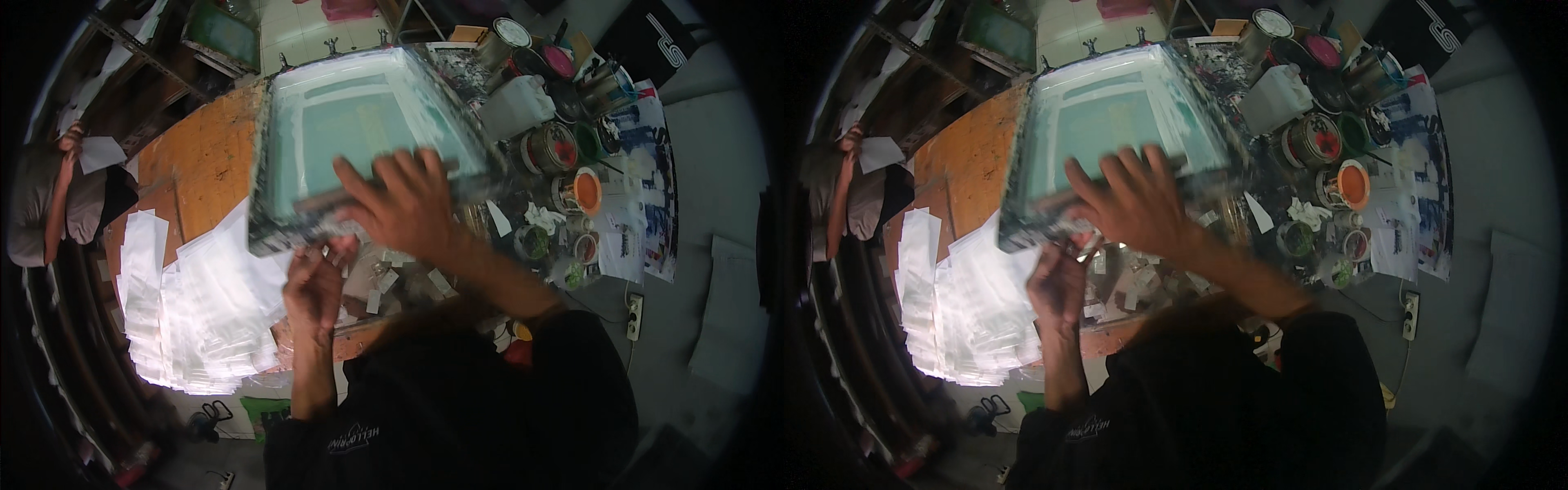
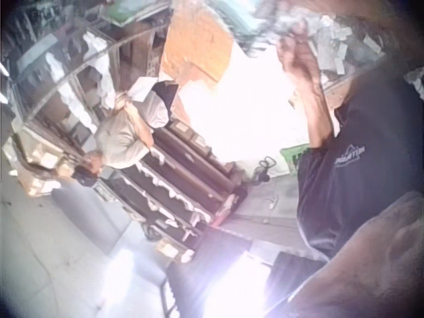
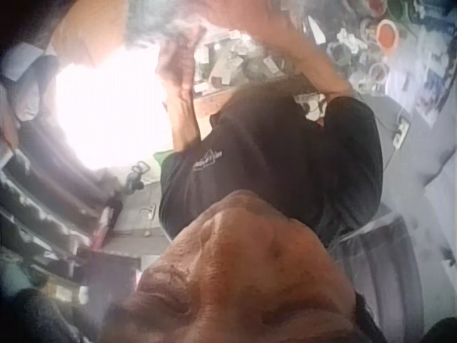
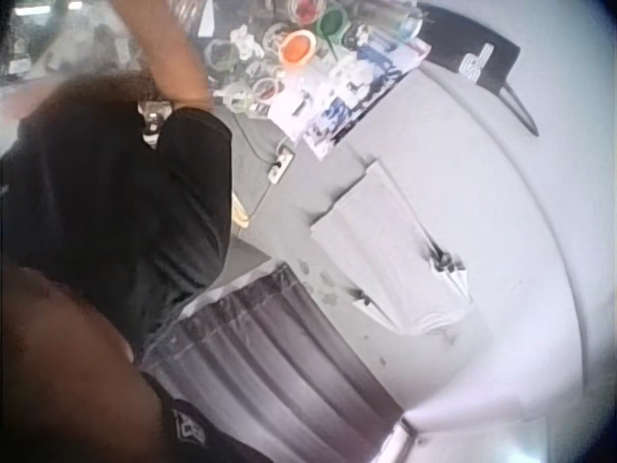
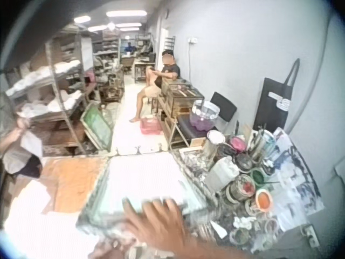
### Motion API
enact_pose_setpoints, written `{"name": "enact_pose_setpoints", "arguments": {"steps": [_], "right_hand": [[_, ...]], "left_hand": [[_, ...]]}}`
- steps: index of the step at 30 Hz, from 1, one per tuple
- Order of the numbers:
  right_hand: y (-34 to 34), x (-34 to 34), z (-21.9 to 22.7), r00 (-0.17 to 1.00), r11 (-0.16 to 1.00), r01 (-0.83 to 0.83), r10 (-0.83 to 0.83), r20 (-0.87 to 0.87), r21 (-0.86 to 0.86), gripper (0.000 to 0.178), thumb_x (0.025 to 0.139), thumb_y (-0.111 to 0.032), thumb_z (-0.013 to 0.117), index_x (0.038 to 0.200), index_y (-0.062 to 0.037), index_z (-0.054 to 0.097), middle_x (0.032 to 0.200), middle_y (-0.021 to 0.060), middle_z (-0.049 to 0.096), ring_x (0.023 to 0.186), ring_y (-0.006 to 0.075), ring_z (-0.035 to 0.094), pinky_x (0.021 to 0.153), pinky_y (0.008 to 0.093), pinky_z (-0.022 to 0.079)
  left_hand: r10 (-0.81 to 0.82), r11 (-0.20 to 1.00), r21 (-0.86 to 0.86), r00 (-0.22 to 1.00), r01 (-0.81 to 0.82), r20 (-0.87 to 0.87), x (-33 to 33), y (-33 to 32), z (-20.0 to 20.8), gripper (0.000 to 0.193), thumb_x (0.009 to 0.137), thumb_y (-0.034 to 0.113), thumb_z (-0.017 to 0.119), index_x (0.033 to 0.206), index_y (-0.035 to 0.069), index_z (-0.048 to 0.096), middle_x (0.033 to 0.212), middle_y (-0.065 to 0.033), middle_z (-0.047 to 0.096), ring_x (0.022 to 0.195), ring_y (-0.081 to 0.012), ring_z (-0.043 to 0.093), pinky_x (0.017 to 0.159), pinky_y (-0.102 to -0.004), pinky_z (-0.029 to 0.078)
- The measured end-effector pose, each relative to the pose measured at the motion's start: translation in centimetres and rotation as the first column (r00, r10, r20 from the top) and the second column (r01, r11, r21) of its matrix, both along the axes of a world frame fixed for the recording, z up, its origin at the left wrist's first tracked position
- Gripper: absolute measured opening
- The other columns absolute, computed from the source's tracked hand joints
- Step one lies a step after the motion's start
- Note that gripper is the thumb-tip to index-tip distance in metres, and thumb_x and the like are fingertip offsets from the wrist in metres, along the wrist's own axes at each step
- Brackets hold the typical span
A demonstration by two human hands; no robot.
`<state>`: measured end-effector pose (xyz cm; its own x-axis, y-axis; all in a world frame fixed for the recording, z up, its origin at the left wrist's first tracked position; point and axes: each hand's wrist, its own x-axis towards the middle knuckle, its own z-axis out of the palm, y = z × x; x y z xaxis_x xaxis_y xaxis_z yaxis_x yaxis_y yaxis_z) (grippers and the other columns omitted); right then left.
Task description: The person repeatedly places white paper sheets onto a screen printing frame, uses a squeegee to pull ink across the mesh, and lifts the frame to reveal printed sheets. A coworker removes finished prints from the side. The cycle continues with multiple sheets throughout the clip.
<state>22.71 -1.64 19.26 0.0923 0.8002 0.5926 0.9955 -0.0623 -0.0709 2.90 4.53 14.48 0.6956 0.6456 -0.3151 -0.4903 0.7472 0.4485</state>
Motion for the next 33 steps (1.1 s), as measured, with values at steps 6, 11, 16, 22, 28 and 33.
{"name": "enact_pose_setpoints", "arguments": {"steps": [6,11,16,22,28,33], "right_hand": [[8.2,6.8,9.3,0.995,0.999,-0.043,0.042,-0.087,-0.014,0.051,0.095,-0.054,0.062,0.114,-0.0077,0.073,0.087,0.0167,0.07,0.086,0.0291,0.067,0.082,0.0447,0.044],[11.8,6.2,17.3,0.982,0.885,0.166,-0.188,-0.007,-0.434,0.038,0.104,-0.033,0.059,0.1,0.0031,0.07,0.052,-0.0027,0.045,0.041,0.0079,0.033,0.04,0.0264,0.032],[12.9,10.0,17.0,0.891,0.858,-0.049,-0.194,-0.41,-0.512,0.04,0.107,-0.036,0.053,0.104,-0.0023,0.074,0.055,0.0026,0.055,0.043,0.01,0.041,0.047,0.0305,0.044],[13.5,12.2,15.7,0.996,0.995,-0.019,0.011,-0.091,-0.097,0.039,0.098,-0.04,0.064,0.093,-0.0027,0.073,0.068,0.0163,0.065,0.065,0.0247,0.064,0.064,0.0415,0.052],[13.9,7.9,17.5,0.962,0.98,0.052,-0.101,-0.255,-0.191,0.034,0.093,-0.031,0.067,0.085,0.0019,0.064,0.071,0.0211,0.064,0.065,0.0334,0.062,0.063,0.0438,0.046],[14.3,7.8,16.6,0.972,0.99,0.037,-0.067,-0.225,-0.134,0.037,0.093,-0.034,0.067,0.084,0.002,0.064,0.072,0.0219,0.064,0.066,0.0361,0.063,0.062,0.0451,0.046]], "left_hand": [[0.375,0.748,0.664,0.827,-0.004,-0.419,9.5,11.1,-3.3,0.028,0.099,0.013,0.062,0.12,-0.005,0.07,0.107,-0.0116,0.073,0.105,-0.0221,0.067,0.101,-0.0353,0.048],[0.891,-0.124,0.654,0.374,0.746,-0.258,11.9,16.3,-18.0,0.029,0.095,0.028,0.071,0.109,0.003,0.076,0.099,-0.0208,0.075,0.097,-0.0342,0.071,0.092,-0.0412,0.051],[0.667,0.167,0.845,0.573,0.508,-0.476,12.9,12.6,-15.1,0.02,0.095,0.02,0.07,0.106,0.004,0.075,0.085,-0.0201,0.073,0.073,-0.025,0.071,0.07,-0.0382,0.054],[0.754,0.477,0.779,0.265,0.407,-0.601,-2.8,23.5,-15.3,0.019,0.092,0.015,0.071,0.098,-0.002,0.075,0.082,-0.0171,0.075,0.066,-0.0217,0.069,0.064,-0.0342,0.054],[0.968,0.139,0.726,-0.248,0.673,0.044,-21.0,21.9,-12.1,0.055,0.098,0.028,0.065,0.139,-0.005,0.051,0.141,-0.0319,0.049,0.126,-0.0442,0.051,0.103,-0.0538,0.041],[0.822,0.168,0.258,0.009,0.951,-0.569,-12.4,1.8,-15.4,0.068,0.099,0.045,0.06,0.157,0.013,0.041,0.167,-0.027,0.018,0.156,-0.0483,0.007,0.115,-0.0772,0.006]]}}
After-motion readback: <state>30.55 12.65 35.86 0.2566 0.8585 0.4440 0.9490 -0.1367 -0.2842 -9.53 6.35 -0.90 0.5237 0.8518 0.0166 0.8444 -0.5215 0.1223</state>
